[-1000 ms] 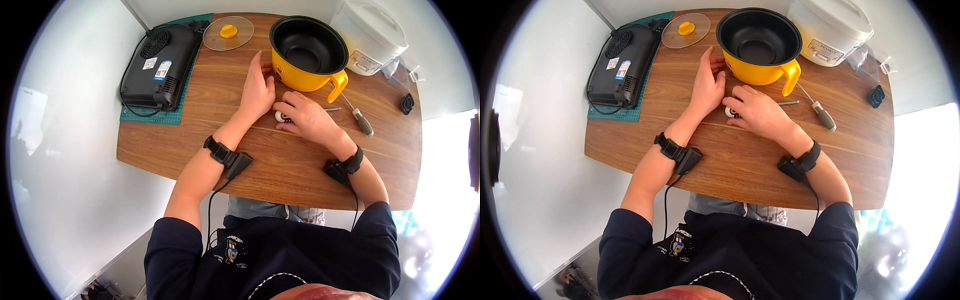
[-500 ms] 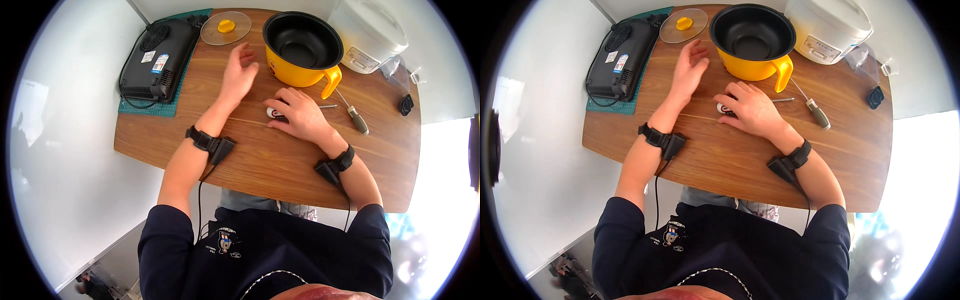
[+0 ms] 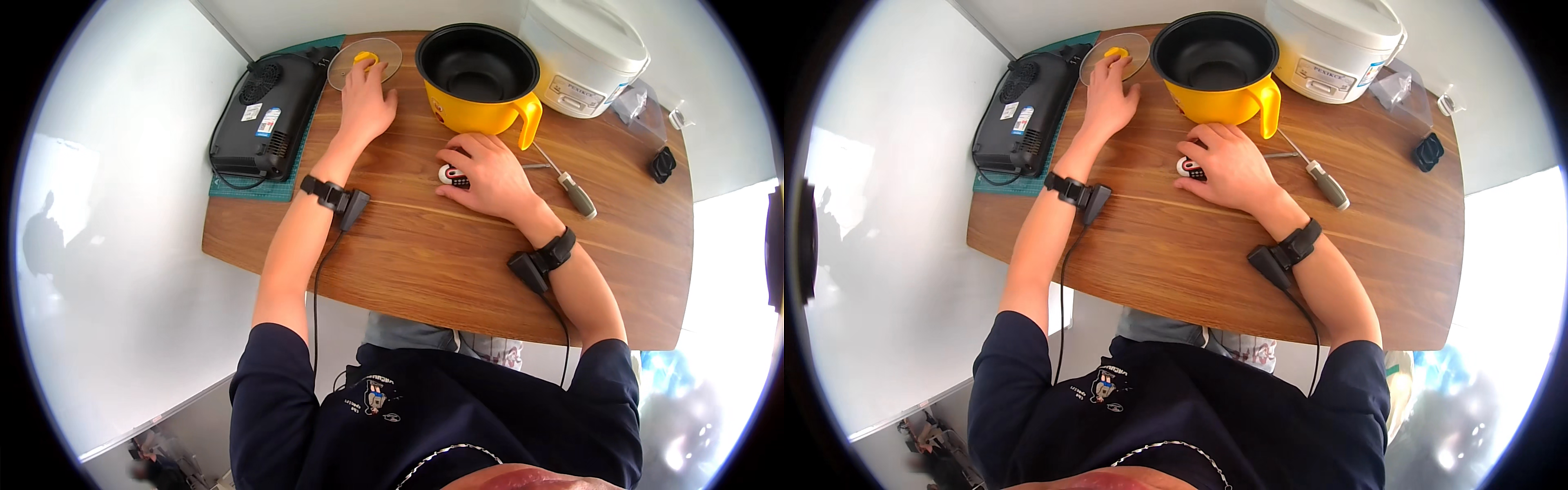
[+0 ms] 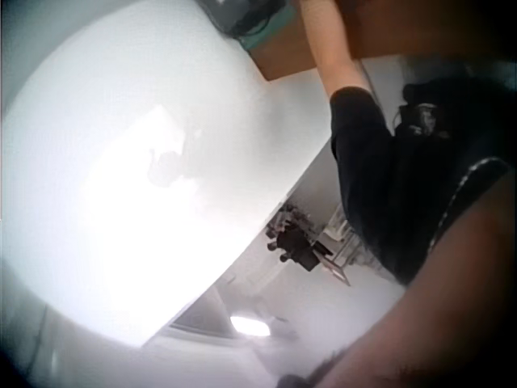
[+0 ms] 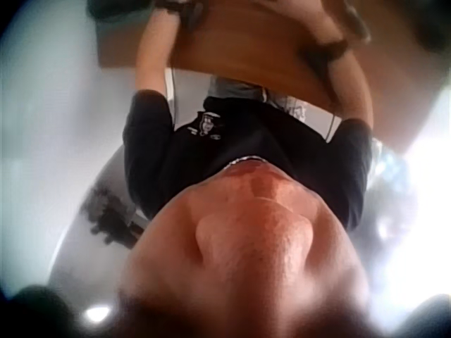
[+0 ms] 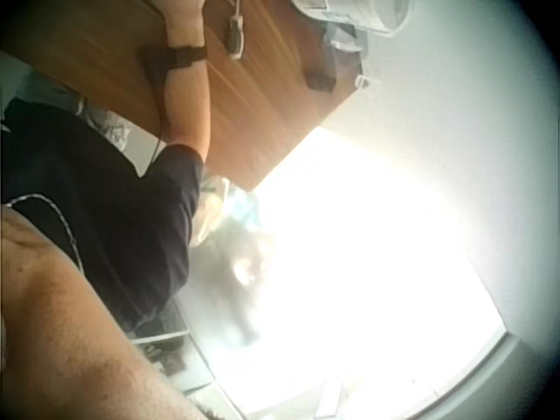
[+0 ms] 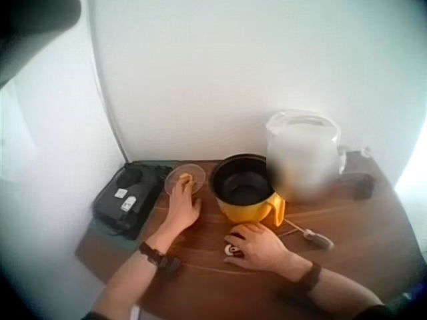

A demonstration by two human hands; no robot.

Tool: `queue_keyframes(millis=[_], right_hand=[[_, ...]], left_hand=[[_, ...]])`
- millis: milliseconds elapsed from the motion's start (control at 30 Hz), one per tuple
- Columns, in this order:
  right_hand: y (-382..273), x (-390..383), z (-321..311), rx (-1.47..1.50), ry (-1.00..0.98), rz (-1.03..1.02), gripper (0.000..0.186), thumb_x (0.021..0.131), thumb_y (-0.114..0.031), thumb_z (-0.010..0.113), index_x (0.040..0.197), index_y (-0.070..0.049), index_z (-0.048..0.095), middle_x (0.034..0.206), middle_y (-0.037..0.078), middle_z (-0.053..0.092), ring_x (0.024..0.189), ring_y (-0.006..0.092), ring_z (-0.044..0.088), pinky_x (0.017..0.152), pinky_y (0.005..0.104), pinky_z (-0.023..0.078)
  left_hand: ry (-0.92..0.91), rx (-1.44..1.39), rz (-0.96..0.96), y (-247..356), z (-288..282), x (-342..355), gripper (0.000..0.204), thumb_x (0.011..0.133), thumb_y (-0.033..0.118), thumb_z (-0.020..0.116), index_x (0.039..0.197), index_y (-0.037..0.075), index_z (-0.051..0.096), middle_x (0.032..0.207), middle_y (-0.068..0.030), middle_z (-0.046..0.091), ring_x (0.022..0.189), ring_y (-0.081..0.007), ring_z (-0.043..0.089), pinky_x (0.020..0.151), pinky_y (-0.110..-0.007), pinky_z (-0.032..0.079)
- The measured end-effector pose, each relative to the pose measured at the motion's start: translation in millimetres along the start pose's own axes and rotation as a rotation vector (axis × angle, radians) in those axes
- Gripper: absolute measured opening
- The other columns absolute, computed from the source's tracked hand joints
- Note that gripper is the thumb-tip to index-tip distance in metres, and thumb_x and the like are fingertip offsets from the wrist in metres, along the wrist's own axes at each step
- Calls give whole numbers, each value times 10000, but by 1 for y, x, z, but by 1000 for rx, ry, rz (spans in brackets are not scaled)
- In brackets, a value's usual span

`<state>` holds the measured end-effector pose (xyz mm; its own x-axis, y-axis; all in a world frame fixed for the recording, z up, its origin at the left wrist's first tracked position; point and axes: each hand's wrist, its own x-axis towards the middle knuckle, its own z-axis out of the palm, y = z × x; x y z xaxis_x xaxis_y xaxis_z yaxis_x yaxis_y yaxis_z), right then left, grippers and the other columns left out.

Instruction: The person repairs a yellow electric kettle by connecting internal wires, securing them with a screwdriver, and reassembling the base and lid. They use a screwdriver to tighten screws and attach the black base plate before placing the glass lid on top.

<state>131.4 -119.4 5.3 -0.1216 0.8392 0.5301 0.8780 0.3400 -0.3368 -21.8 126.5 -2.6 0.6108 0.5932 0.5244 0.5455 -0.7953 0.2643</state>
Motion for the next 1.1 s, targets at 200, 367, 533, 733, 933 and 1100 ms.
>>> queue_keyframes(millis=[200,367,533,733,933,1100], right_hand=[[4,-2,2,-89,-8,-10,425,793,-407,831,1080,-114,716,1082,50,655,1091,253,638,1167,562,353],[7,-3,6,-84,-14,-4,413,813,-426,812,1079,-124,715,1071,36,647,1107,235,638,1186,603,316],[9,-4,5,-72,-15,-9,396,824,-419,805,1070,-122,715,1074,36,648,1093,240,643,1168,555,355],[10,0,5,-18,4,-1,366,819,-379,816,1050,-114,715,1088,35,659,1054,254,653,1057,444,469],[14,-4,6,20,67,48,331,791,-339,838,998,-110,719,1018,37,679,940,267,681,843,386,552],[21,-6,6,-35,166,115,326,774,-315,856,987,-105,724,908,52,704,839,284,695,723,386,569]], left_hand=[[-90,279,68,-13,16,20,836,862,547,740,1539,145,459,1648,-192,281,1517,-473,216,1207,-612,221],[-285,368,-35,-22,19,43,971,805,798,648,1601,316,372,1707,-184,158,1556,-513,60,1154,-762,146],[-472,279,-167,-27,21,54,931,834,784,621,1604,330,360,1712,-181,147,1561,-494,106,1143,-774,168],[-439,273,-56,-40,19,27,746,949,548,576,1595,239,366,1686,-208,169,1514,-511,212,1141,-782,148],[-467,206,81,10,-13,-31,705,977,466,564,1592,196,350,1671,-227,159,1486,-523,243,1120,-793,173],[-510,124,209,73,-48,-84,679,962,327,638,1557,125,379,1608,-241,217,1418,-536,314,1046,-815,281]])
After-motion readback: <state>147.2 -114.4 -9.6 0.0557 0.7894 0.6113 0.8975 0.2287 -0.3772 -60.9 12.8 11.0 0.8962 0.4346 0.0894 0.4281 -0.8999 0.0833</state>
